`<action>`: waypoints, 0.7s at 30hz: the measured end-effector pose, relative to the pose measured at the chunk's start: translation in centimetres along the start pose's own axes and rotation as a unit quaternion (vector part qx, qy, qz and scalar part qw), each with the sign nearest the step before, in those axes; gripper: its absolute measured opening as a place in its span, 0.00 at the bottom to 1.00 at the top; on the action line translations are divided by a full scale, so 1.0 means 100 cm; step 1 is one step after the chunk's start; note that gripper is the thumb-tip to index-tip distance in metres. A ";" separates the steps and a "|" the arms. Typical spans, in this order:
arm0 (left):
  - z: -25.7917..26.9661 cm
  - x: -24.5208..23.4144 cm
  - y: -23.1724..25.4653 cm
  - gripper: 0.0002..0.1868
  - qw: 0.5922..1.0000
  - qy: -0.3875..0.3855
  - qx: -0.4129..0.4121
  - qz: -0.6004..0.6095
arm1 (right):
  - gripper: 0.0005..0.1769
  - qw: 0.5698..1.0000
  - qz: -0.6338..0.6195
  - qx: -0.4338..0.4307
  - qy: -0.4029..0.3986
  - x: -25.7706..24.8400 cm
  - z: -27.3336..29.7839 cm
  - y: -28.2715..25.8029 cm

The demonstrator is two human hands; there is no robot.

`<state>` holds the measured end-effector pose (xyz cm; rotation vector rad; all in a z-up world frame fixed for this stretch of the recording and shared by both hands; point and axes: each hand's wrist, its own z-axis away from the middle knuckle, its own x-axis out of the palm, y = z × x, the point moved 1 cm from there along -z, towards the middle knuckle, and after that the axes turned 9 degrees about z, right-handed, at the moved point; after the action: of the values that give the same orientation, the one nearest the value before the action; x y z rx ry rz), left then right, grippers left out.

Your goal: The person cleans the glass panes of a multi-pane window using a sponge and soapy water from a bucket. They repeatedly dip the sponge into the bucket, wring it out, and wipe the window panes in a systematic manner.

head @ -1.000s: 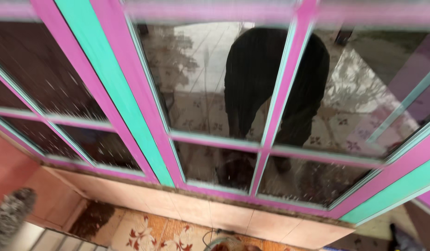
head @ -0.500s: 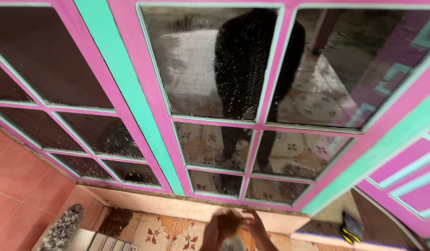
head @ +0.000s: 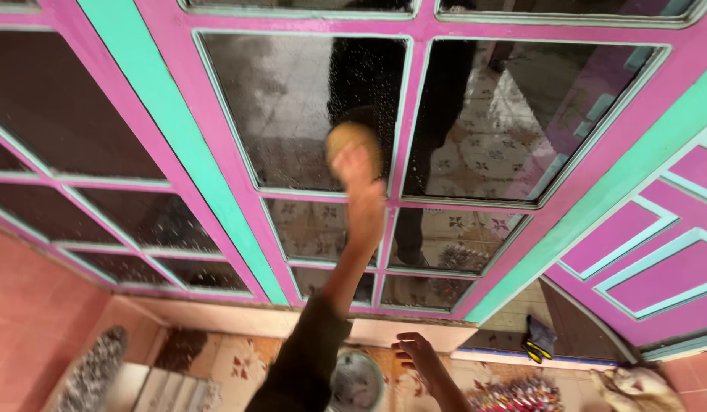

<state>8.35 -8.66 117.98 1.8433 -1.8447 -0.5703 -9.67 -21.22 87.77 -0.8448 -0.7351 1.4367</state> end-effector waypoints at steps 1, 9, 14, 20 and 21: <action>-0.015 0.020 0.001 0.27 0.993 -0.023 0.011 -0.115 | 0.16 1.000 0.001 -0.009 -0.018 -0.008 -0.001 -0.002; -0.090 0.015 -0.061 0.28 0.932 0.237 -0.007 -0.276 | 0.17 0.991 0.083 0.078 -0.068 -0.112 -0.010 0.005; -0.043 -0.034 -0.094 0.29 0.910 0.322 -0.087 -0.246 | 0.17 0.987 0.136 0.064 -0.060 -0.153 -0.028 0.008; -0.024 0.035 -0.039 0.28 0.966 0.122 -0.011 -0.226 | 0.15 0.990 0.117 0.058 -0.054 -0.138 -0.046 -0.013; -0.036 0.042 -0.024 0.27 0.974 0.041 0.000 -0.224 | 0.15 0.990 0.111 0.062 -0.056 -0.129 -0.045 -0.017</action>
<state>12.45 -12.72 119.54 2.2616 -1.3744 -0.6322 -5.21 -34.24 87.66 -0.7720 -0.6426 1.7211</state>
